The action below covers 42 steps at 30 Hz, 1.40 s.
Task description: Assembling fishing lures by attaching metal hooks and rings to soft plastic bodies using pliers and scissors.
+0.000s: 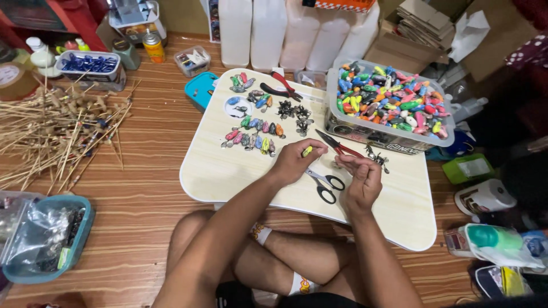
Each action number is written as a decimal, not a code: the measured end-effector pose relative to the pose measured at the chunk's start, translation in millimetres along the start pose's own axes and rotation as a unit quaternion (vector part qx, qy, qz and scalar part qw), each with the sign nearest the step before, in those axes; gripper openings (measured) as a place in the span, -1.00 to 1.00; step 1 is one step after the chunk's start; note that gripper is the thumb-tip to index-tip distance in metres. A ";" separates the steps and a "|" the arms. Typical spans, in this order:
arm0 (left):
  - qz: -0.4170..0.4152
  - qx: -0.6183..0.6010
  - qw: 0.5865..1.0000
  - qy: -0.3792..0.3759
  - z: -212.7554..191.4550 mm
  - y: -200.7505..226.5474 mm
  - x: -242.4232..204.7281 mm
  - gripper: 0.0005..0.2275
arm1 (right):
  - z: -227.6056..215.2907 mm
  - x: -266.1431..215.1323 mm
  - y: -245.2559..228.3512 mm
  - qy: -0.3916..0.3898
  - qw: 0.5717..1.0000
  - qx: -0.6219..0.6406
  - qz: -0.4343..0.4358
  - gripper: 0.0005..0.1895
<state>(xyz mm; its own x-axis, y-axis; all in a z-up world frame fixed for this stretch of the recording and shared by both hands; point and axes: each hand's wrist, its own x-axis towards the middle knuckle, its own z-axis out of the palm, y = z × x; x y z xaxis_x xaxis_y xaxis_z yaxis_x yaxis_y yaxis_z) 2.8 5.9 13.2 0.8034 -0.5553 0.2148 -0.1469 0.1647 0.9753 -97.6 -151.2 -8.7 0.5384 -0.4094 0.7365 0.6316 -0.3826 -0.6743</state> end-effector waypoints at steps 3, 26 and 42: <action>-0.005 -0.006 1.000 -0.006 -2.0 4.1 -1.8 -0.79 | -2.3 -4.5 8.2 -0.003 1.000 -0.007 -0.023 -0.74; -0.008 -0.031 0.999 0.008 -0.2 -1.8 2.0 -0.85 | 4.6 -4.5 -1.5 -0.047 0.994 -0.002 -0.103 -0.71; -0.014 -0.030 0.999 0.001 1.3 -5.1 1.0 -0.83 | 9.3 -1.7 -9.0 -0.068 0.989 -0.020 -0.126 -0.72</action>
<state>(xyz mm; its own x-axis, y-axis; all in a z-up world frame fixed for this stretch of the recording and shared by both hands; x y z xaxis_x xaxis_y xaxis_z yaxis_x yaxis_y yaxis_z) 3.7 3.5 8.5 0.8082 -0.5584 0.1874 -0.0902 0.1970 0.9762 -99.0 -139.4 -3.4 0.4389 -0.1821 0.8799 0.7342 -0.4919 -0.4680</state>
